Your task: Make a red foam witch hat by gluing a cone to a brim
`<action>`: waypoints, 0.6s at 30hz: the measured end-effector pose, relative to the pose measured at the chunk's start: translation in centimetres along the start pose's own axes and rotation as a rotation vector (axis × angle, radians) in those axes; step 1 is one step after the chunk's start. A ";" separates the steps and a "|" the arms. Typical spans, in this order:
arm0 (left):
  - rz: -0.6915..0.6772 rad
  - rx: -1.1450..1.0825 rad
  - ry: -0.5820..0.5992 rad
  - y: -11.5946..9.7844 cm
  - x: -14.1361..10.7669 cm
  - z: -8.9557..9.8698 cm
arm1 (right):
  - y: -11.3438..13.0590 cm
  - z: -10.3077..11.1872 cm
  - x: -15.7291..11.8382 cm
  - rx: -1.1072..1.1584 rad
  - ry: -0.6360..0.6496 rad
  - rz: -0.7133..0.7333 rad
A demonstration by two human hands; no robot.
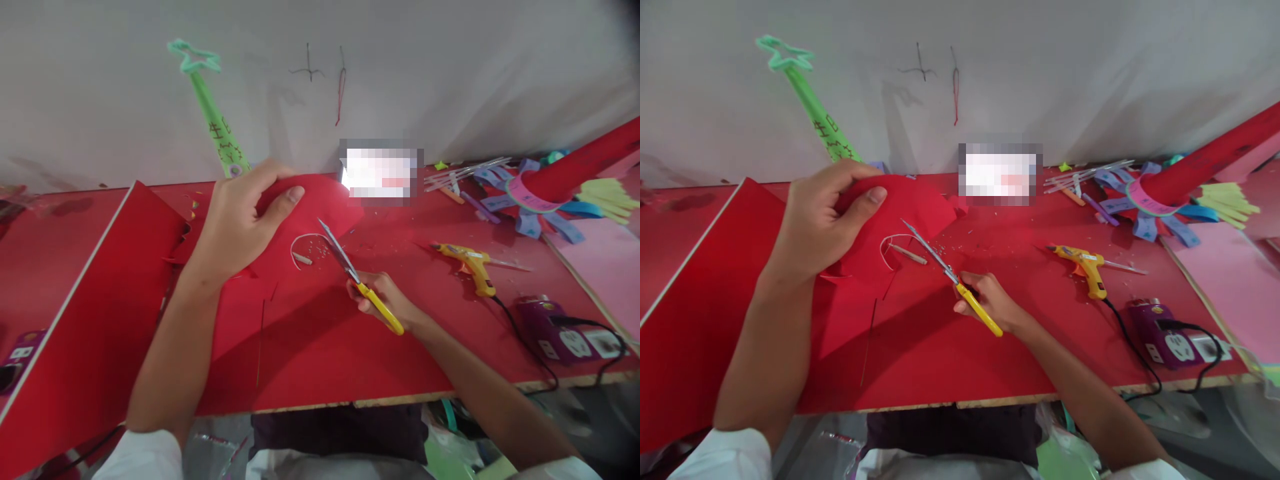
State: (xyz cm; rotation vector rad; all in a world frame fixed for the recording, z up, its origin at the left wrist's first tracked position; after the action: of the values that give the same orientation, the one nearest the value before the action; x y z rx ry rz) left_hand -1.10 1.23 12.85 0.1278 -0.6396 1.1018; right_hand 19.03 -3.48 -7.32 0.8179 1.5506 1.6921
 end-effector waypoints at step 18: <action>0.056 0.034 0.008 0.5 -0.1 0.4 | 0.0 0.2 0.0 -0.068 0.013 -0.023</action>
State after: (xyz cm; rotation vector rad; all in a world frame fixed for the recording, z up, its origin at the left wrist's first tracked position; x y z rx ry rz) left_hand -1.71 1.25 13.01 0.1353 -0.6210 1.1667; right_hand 19.18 -3.37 -7.35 0.7529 1.4969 1.7270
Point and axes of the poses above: each hand's wrist, its own x-axis towards the middle knuckle, its own z-axis out of the back of the hand, y = z × x, the point moved 9 cm from there along x, towards the middle knuckle, and after that the axes turned 13 degrees about x, right-handed, at the moved point
